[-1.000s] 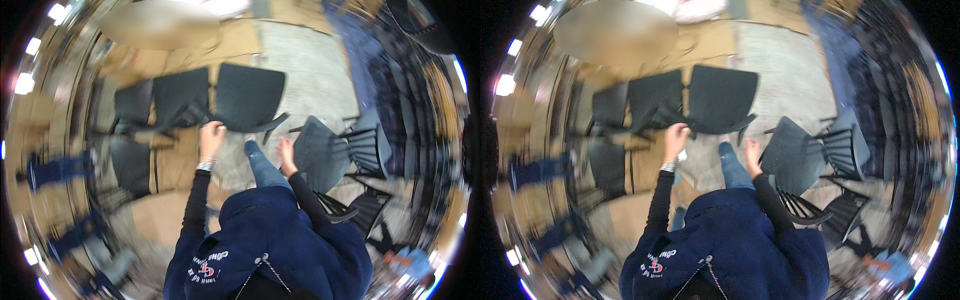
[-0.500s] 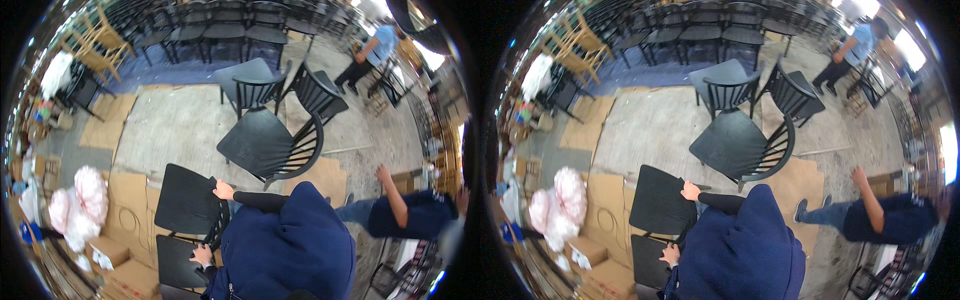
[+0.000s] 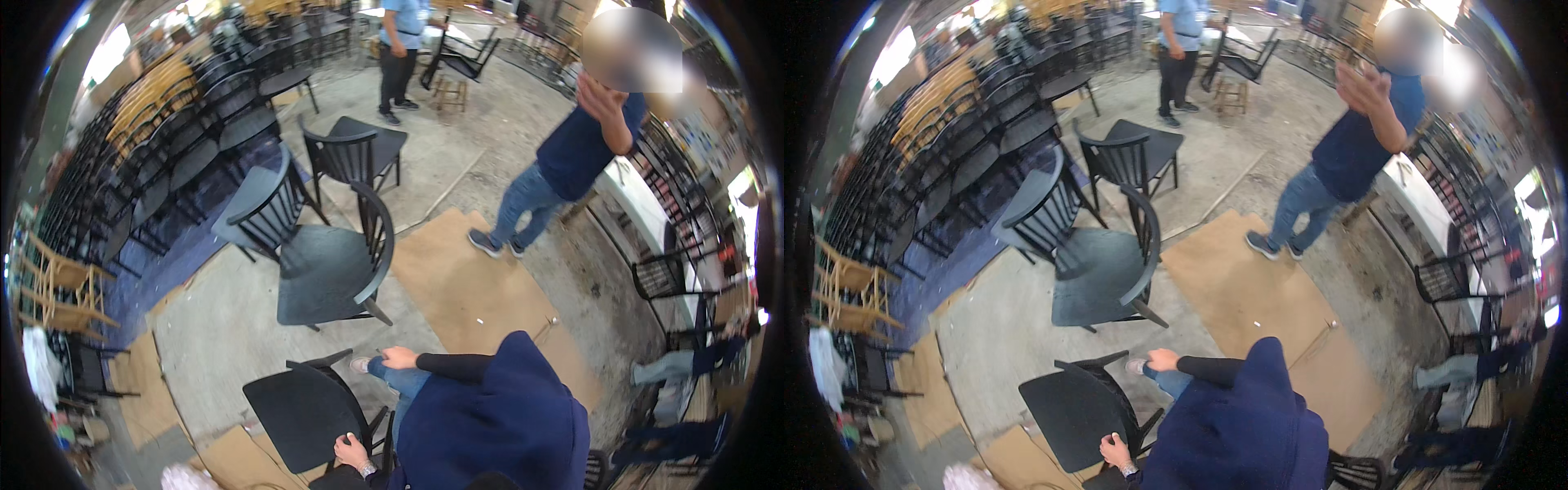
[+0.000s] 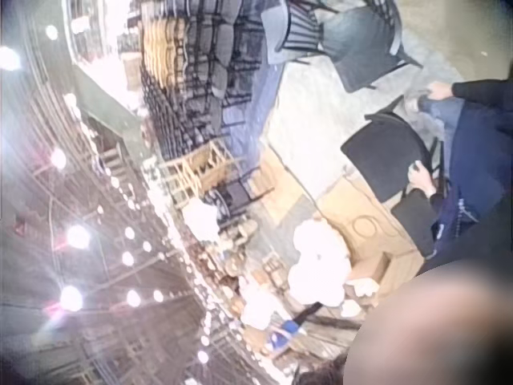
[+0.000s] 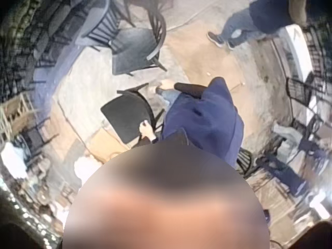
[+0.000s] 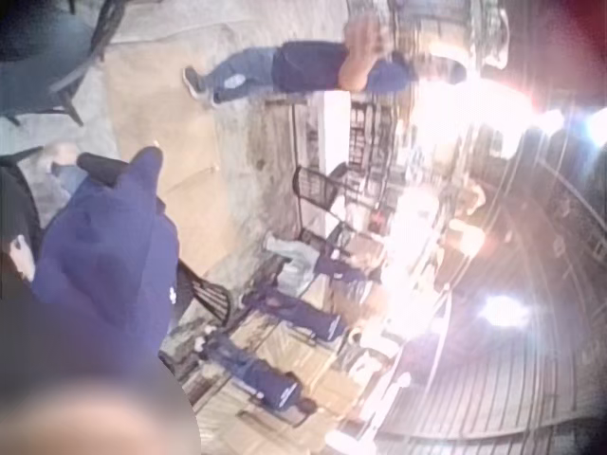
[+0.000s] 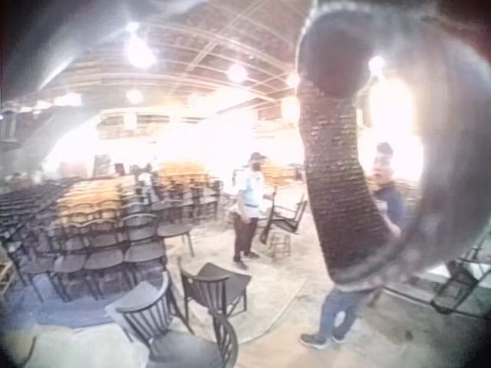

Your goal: The person picks up black chairs, places them upside down on a white bench, and applies white labels to the underside using a small tool. The person repeats this process for multiple chairs in a workshop setting.

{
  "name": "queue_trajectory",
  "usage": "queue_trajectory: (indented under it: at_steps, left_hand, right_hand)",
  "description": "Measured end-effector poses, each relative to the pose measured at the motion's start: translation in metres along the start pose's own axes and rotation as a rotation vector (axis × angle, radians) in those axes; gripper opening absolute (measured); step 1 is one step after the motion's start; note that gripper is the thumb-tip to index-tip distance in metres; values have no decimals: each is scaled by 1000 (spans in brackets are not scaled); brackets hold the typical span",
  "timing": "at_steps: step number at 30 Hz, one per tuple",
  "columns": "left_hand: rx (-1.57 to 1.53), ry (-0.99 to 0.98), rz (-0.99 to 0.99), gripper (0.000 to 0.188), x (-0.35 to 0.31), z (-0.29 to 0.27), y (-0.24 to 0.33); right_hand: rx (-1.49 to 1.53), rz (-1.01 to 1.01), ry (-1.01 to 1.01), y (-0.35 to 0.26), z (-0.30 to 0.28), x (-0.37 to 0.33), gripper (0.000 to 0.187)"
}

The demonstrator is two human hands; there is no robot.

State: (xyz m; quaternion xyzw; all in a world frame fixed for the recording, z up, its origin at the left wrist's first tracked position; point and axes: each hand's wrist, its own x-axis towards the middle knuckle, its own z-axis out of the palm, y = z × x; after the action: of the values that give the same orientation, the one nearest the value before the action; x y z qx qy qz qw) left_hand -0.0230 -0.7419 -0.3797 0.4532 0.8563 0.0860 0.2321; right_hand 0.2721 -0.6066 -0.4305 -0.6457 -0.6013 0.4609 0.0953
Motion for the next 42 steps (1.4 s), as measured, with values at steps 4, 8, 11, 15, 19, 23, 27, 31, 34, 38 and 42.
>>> queue_trajectory:
  at_steps: [4, 8, 11, 15, 19, 23, 27, 31, 34, 38, 42]
  left_hand:
    - [-150, 113, 453, 20, 30, -5, 62]
    - [-236, 36, 791, 20, 61, -12, 159]
    - [-242, -117, 882, 21, 80, -4, 234]
    - [-281, -246, 1013, 30, 88, 38, 329]
    - [-163, -219, 924, 77, 67, 106, 421]
    - [28, -110, 699, 82, 43, 157, 487]
    - [45, -20, 663, 85, 60, 165, 511]
    - [144, -57, 686, 67, 98, 166, 517]
    - [231, -88, 756, 37, 112, 177, 521]
    - [168, -92, 770, 32, 113, 187, 527]
    - [237, -88, 839, 34, 114, 186, 530]
  right_hand:
    - [-20, 162, 10, 64, -19, -66, 34]
    - [135, 254, 229, 80, -53, -108, 34]
    - [369, 268, 237, 47, -108, -122, 32]
    - [527, 40, 395, -37, -235, -161, 35]
    - [562, -966, 238, -115, -366, -251, 29]
    - [90, -1801, -604, -160, -431, -335, 25]
    - [-99, -1655, -128, -179, -442, -378, 15]
    - [-208, -1559, -31, -185, -431, -387, 15]
    - [-170, -1428, -45, -193, -418, -387, 13]
    - [-245, -1274, 36, -213, -405, -388, 12]
    - [-253, -1149, 224, -240, -387, -382, 14]
